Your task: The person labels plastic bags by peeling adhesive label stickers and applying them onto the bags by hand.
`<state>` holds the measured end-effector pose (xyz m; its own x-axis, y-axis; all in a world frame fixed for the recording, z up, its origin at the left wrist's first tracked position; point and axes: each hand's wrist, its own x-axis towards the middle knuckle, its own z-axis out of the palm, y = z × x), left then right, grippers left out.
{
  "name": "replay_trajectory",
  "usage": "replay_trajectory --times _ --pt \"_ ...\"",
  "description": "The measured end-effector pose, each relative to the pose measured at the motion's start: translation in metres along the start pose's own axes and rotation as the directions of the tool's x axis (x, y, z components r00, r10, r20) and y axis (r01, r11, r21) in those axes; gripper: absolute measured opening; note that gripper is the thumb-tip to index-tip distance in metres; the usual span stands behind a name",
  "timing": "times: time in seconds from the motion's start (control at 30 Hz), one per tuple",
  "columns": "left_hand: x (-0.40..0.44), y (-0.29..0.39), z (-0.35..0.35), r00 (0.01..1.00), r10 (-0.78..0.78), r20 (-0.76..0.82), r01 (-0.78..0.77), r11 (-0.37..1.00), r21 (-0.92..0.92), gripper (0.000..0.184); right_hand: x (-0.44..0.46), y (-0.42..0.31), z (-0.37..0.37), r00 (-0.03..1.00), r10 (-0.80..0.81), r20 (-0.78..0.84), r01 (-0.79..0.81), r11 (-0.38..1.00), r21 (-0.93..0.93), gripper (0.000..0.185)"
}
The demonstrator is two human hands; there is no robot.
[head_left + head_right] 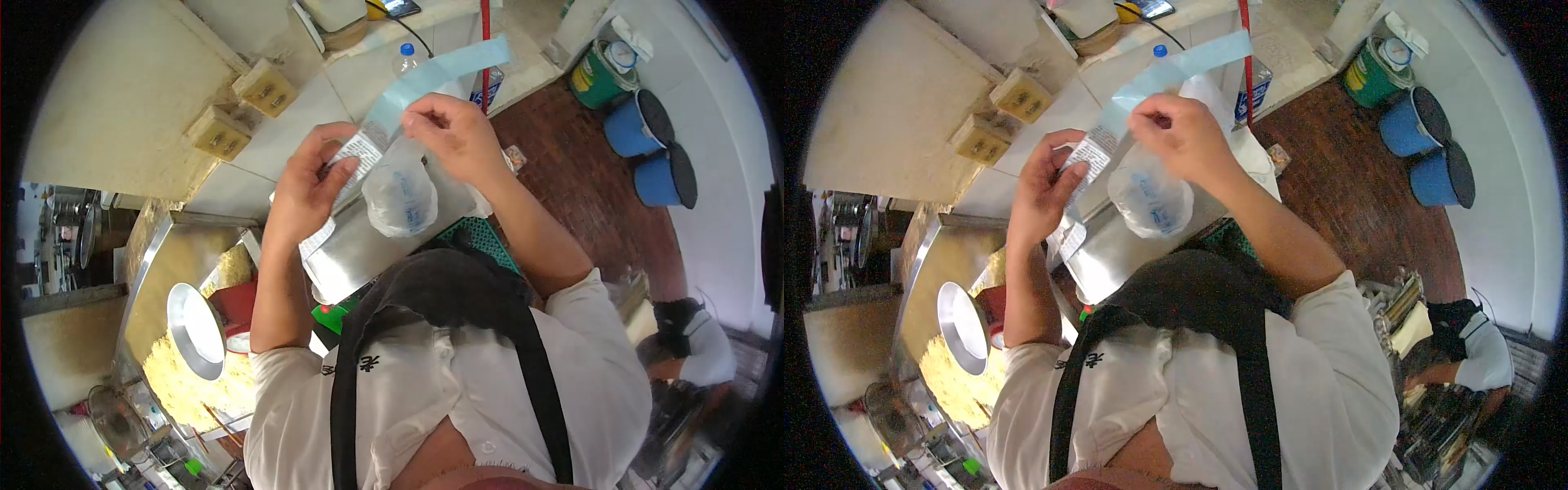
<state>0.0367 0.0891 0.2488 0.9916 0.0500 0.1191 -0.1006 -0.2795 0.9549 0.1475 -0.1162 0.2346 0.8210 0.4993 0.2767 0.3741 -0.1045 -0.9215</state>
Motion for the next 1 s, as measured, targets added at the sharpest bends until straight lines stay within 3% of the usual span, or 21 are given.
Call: replay_trajectory --times 0.03,0.17,0.2,0.3,0.47,0.5,0.6,0.7,0.8,0.9,1.0 --pt "0.002 -0.005 -0.001 1.000 -0.024 -0.013 0.024 1.000 -0.013 0.025 0.001 0.008 -0.006 1.000 0.025 -0.010 -0.025 0.999 0.028 0.016" --pt "0.005 0.002 0.022 0.999 -0.016 -0.028 0.017 1.000 0.024 0.023 -0.009 0.005 0.002 0.928 -0.373 0.015 0.372 0.921 -0.117 0.016" --pt "0.006 0.013 0.027 1.000 -0.006 -0.010 0.008 0.987 0.159 0.021 -0.008 0.000 0.005 0.924 -0.382 -0.007 0.379 0.918 -0.116 0.015" --pt "0.007 0.021 0.034 0.998 0.043 -0.052 -0.030 0.972 0.232 0.022 -0.004 0.000 -0.003 0.969 -0.242 0.056 0.241 0.970 0.033 0.015" --pt "0.005 0.026 0.034 0.999 -0.027 0.020 0.021 0.966 0.258 0.022 -0.003 0.014 -0.020 0.989 -0.062 0.136 0.051 0.995 0.085 0.020" --pt "0.004 0.027 0.035 0.999 -0.034 0.037 0.023 0.966 0.258 0.021 -0.004 0.018 -0.021 0.990 -0.049 0.135 0.037 0.995 0.090 0.022" --pt "0.004 0.025 0.038 0.998 -0.061 0.023 0.054 0.971 0.233 0.021 -0.011 0.015 -0.020 0.976 -0.209 0.059 0.200 0.970 0.136 0.023" --pt "0.005 0.024 0.046 0.994 0.101 0.027 -0.105 0.955 0.277 0.024 -0.013 0.003 -0.020 0.960 -0.256 0.111 0.255 0.967 0.027 0.019" --pt "0.003 0.031 0.046 1.000 -0.001 0.013 -0.004 0.942 0.334 0.025 -0.012 0.008 -0.023 0.963 -0.233 0.134 0.227 0.972 0.059 0.019" --pt "0.000 0.030 0.046 1.000 -0.004 0.029 -0.005 0.949 0.314 0.025 -0.014 0.006 -0.029 0.977 -0.025 0.213 -0.010 0.987 0.163 0.019" --pt "-0.002 0.031 0.050 0.995 -0.103 0.006 0.099 0.968 0.232 0.022 -0.015 0.022 -0.030 0.984 -0.016 0.179 -0.020 0.980 0.199 0.022"
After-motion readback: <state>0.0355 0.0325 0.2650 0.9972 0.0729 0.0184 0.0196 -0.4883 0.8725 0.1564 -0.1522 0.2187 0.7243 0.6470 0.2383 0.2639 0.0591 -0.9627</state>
